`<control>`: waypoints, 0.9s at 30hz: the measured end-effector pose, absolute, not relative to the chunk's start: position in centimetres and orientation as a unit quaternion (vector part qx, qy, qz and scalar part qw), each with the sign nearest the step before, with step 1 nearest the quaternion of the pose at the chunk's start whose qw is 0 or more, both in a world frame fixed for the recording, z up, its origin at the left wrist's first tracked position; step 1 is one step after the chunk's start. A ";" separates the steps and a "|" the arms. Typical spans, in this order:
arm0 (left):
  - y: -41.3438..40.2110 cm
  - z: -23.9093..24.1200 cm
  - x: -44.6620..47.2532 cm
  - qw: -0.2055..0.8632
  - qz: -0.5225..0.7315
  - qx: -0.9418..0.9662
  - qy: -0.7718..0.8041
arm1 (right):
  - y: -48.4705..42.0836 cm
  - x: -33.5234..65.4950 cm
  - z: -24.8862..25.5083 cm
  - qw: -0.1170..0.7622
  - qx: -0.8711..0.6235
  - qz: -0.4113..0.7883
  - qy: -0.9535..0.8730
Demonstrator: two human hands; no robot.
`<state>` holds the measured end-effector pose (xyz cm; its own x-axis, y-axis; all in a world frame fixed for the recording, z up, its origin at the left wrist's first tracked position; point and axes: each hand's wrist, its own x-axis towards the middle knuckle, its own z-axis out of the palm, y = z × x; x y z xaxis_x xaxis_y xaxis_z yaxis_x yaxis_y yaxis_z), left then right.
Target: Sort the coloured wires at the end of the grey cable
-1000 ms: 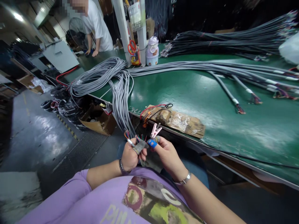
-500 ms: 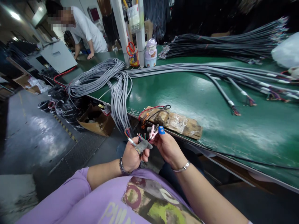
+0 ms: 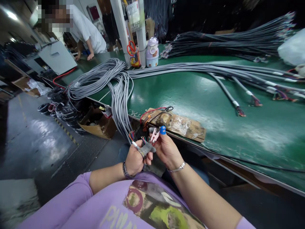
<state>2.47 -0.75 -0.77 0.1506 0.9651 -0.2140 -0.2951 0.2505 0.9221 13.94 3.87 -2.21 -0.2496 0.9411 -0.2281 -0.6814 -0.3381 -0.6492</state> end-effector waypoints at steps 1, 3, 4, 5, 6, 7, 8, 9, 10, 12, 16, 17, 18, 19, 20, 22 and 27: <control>-0.8 -0.9 2.4 0.658 0.477 0.381 0.441 | 3.9 13.9 -2.2 0.540 -0.303 0.755 -0.215; -0.9 -1.2 2.3 0.658 0.475 0.382 0.442 | 3.8 13.8 -2.3 0.547 -0.307 0.747 -0.223; -0.9 -1.3 2.2 0.658 0.475 0.381 0.443 | 3.7 13.8 -2.3 0.546 -0.308 0.745 -0.226; -1.0 -1.4 2.1 0.658 0.477 0.379 0.443 | 3.6 13.9 -2.2 0.544 -0.308 0.746 -0.228; -1.1 -1.5 2.0 0.658 0.478 0.377 0.443 | 3.5 14.0 -2.1 0.540 -0.307 0.749 -0.228; -1.3 -1.5 1.9 0.658 0.479 0.376 0.442 | 3.4 14.1 -2.0 0.537 -0.304 0.753 -0.227; -1.4 -1.5 1.8 0.657 0.481 0.377 0.441 | 3.3 14.3 -1.9 0.532 -0.301 0.759 -0.225; -1.5 -1.6 1.7 0.654 0.485 0.378 0.440 | 3.2 14.4 -1.7 0.525 -0.297 0.766 -0.223; -1.5 -1.5 1.6 0.649 0.491 0.379 0.440 | 3.1 14.6 -1.6 0.517 -0.295 0.773 -0.221; -1.6 -1.5 1.5 0.638 0.504 0.380 0.440 | 3.0 14.8 -1.3 0.506 -0.295 0.781 -0.217; -1.6 -1.5 1.3 0.617 0.519 0.395 0.440 | 2.7 15.0 -1.0 0.495 -0.304 0.780 -0.234; -1.6 -1.6 1.2 0.612 0.519 0.401 0.442 | 2.6 15.1 -0.9 0.490 -0.303 0.780 -0.243; -1.6 -1.6 1.1 0.607 0.517 0.409 0.445 | 2.3 15.1 -1.0 0.485 -0.303 0.781 -0.253; -1.7 -1.7 1.1 0.602 0.512 0.416 0.449 | 2.0 15.2 -1.1 0.478 -0.305 0.781 -0.263; -1.7 -1.7 1.0 0.599 0.506 0.422 0.454 | 1.7 15.3 -1.2 0.471 -0.309 0.779 -0.276; -1.8 -1.7 0.9 0.597 0.490 0.434 0.464 | 1.0 15.4 -1.6 0.462 -0.324 0.767 -0.304; -1.8 -1.1 0.9 0.602 0.444 0.463 0.475 | 0.1 15.1 -1.8 0.466 -0.375 0.712 -0.368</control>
